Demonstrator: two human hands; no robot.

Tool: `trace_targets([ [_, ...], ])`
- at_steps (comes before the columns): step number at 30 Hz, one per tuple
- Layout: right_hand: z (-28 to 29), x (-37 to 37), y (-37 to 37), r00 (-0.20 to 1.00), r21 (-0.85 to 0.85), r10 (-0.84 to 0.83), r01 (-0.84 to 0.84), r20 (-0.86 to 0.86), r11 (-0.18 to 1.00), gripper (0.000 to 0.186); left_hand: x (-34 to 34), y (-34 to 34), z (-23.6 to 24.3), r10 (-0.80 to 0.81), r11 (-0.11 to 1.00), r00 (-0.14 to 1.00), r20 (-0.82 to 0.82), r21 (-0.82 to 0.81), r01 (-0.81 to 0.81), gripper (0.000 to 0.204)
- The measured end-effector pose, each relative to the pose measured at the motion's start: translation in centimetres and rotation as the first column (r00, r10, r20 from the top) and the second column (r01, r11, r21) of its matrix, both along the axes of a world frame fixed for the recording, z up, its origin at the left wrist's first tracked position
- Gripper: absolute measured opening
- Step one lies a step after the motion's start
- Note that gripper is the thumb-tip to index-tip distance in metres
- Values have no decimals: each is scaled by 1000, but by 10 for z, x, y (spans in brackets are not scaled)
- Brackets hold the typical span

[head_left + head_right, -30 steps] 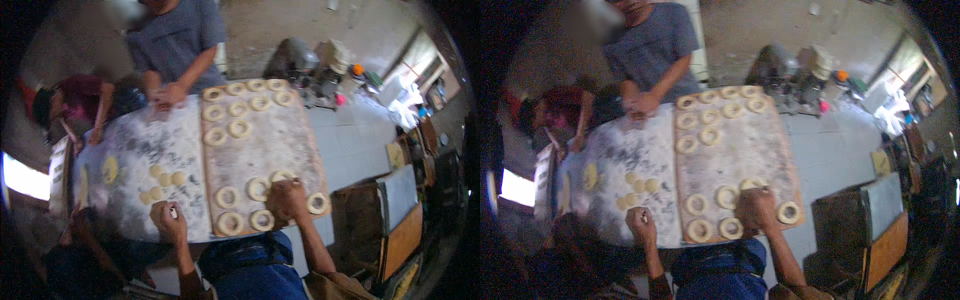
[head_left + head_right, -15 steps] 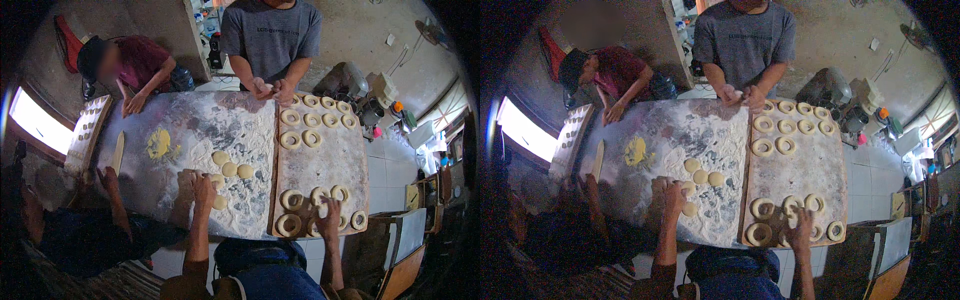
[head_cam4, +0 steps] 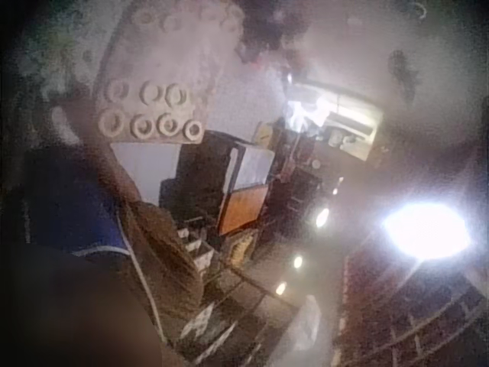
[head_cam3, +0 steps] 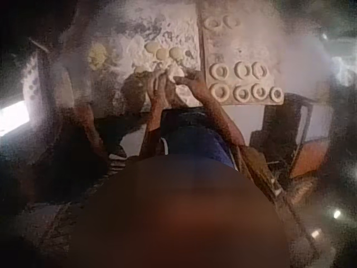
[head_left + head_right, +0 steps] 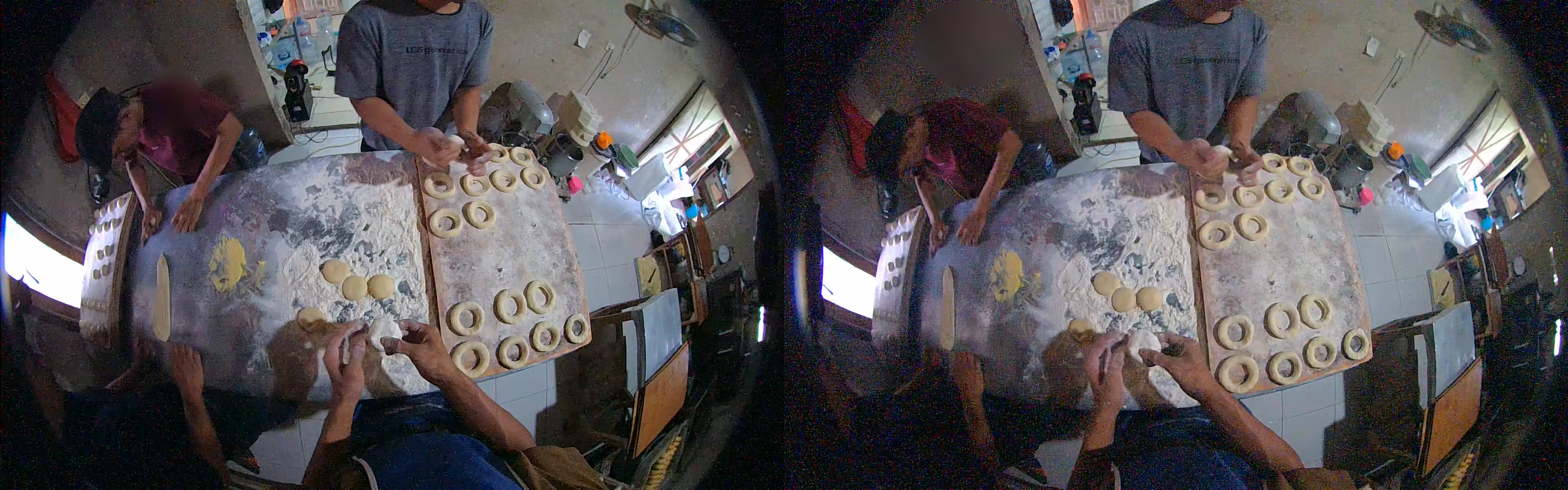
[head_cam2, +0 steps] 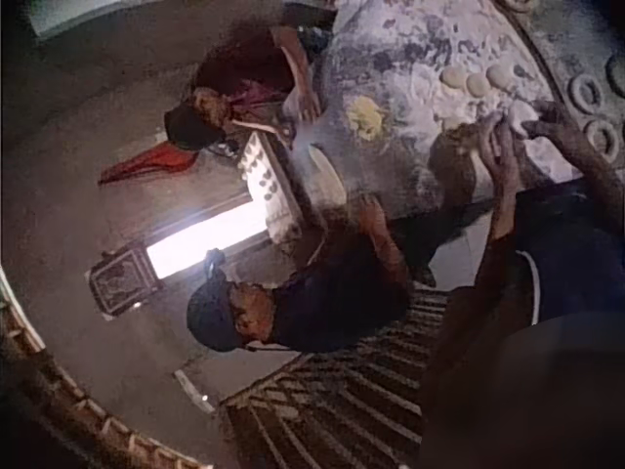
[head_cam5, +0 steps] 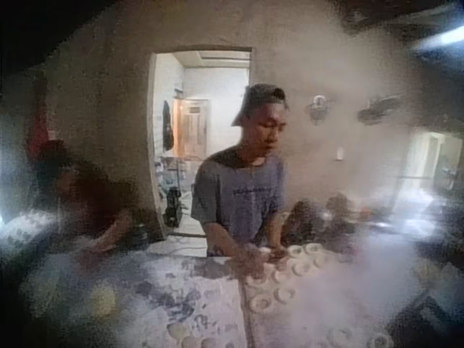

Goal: The person shapes small dough balls into rings by hand and places them on a wooden board. Another person rolls dough nearby. The shaped rings are arranged in rows and later loaded onto a multi-tier rack.

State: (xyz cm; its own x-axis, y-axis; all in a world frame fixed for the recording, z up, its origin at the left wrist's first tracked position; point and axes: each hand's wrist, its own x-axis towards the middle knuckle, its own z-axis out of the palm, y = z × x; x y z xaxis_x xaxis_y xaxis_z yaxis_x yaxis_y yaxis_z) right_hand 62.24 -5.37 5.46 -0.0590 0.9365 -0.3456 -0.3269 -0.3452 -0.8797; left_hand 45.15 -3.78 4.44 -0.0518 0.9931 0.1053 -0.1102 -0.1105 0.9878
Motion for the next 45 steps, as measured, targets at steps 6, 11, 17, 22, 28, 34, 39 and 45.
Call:
trace_targets([
  [6,20,-14,2,874,87,0,-48,487,995,28,-5,-1,3,-164,956,977,-136,-267,124,30],
  [11,19,-9,6,906,222,-82,-13,416,975,51,3,5,22,-235,963,942,-238,-191,192,31],
  [17,39,3,5,825,202,45,-190,564,961,78,14,4,-28,-227,966,974,28,-124,228,41],
  [22,22,12,5,909,392,252,-375,332,840,71,16,-10,-14,-121,836,669,733,-288,466,58],
  [28,-12,35,8,611,365,-161,-226,775,903,31,58,0,-12,59,881,752,657,-389,270,37],
  [34,15,68,-9,970,172,-75,36,230,985,60,108,1,-20,-54,983,990,132,-165,75,35],
  [39,27,93,-4,567,-32,137,-191,812,981,62,141,-6,-36,-52,999,949,-311,-27,46,38],
  [45,13,128,-23,799,155,48,-174,599,973,65,150,-9,-68,-70,974,982,-177,-223,30,36],
])
